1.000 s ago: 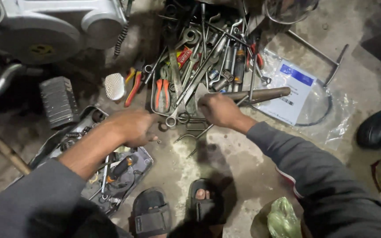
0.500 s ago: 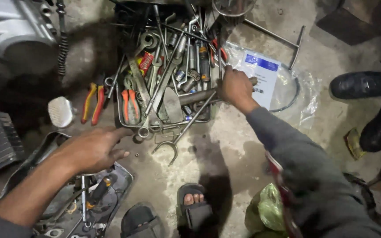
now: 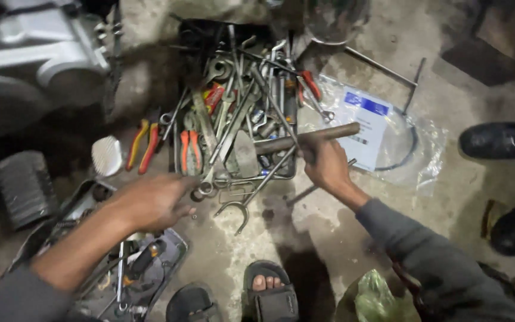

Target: Installing and adjusting a throttle cable on a motorcycle using various hand tools.

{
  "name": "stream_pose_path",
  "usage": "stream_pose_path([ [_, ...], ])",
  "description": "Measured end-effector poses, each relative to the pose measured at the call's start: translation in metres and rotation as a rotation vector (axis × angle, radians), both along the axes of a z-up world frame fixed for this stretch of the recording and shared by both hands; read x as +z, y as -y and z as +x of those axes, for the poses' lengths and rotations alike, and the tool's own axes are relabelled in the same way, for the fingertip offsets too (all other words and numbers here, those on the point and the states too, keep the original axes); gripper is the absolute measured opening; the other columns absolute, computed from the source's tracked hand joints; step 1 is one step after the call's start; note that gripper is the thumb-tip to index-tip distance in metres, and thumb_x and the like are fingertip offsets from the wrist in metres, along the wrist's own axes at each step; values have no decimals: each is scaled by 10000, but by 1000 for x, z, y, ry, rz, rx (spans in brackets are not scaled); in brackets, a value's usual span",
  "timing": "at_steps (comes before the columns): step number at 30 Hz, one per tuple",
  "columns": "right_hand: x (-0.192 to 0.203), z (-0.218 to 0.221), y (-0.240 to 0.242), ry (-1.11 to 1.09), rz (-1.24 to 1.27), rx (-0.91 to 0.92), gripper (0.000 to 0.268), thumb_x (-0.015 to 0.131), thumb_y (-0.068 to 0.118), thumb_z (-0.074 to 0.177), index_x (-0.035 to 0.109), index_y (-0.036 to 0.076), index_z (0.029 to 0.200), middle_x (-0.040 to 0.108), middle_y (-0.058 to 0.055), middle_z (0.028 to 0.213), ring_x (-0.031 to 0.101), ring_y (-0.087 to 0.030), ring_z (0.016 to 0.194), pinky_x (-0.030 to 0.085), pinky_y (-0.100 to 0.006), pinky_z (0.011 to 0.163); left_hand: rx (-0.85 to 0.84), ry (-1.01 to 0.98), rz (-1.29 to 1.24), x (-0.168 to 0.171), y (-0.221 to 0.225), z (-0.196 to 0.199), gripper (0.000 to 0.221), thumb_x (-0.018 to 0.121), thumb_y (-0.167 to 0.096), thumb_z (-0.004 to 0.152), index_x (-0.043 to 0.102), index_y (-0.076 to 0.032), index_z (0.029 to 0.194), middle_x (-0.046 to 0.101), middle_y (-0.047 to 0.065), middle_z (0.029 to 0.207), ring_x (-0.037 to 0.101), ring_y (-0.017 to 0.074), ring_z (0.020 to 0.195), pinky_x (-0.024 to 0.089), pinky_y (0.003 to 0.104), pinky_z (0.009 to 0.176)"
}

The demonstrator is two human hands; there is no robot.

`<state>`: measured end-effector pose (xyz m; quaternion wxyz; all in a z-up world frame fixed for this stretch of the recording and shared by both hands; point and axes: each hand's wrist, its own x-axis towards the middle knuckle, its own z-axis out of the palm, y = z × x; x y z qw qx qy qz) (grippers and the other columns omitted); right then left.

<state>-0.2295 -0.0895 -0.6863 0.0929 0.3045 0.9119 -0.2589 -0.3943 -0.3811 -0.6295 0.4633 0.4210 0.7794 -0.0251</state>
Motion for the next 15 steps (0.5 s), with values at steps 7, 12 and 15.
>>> stream_pose_path([
  [7, -10, -24, 35, 152, -108, 107, 438, 803, 22, 800, 693, -10, 1222, 763, -235, 1073, 704, -435, 1110, 573, -566, 943, -41, -26, 42, -5, -7, 3, 501, 649, -446, 911, 578, -254, 1369, 717, 109, 1237, 673, 363, 1202, 540, 546, 1010],
  [12, -64, -32, -31, -151, -3, -96, 235, 681, 148, 892, 766, 157, 1111, 783, -133, 961, 736, -412, 979, 565, -546, 844, -17, 47, -15, 16, -8, 7, 509, 619, -408, 932, 552, -244, 1409, 713, 140, 1270, 657, 395, 1230, 519, 576, 1037],
  [15, -73, -36, -116, -270, 297, -253, 280, 689, 68, 849, 751, 152, 1109, 778, -118, 926, 750, -386, 930, 574, -534, 802, 8, 21, -39, 13, -2, 1, 523, 609, -423, 937, 534, -273, 1432, 719, 126, 1263, 657, 386, 1237, 521, 562, 1045],
])
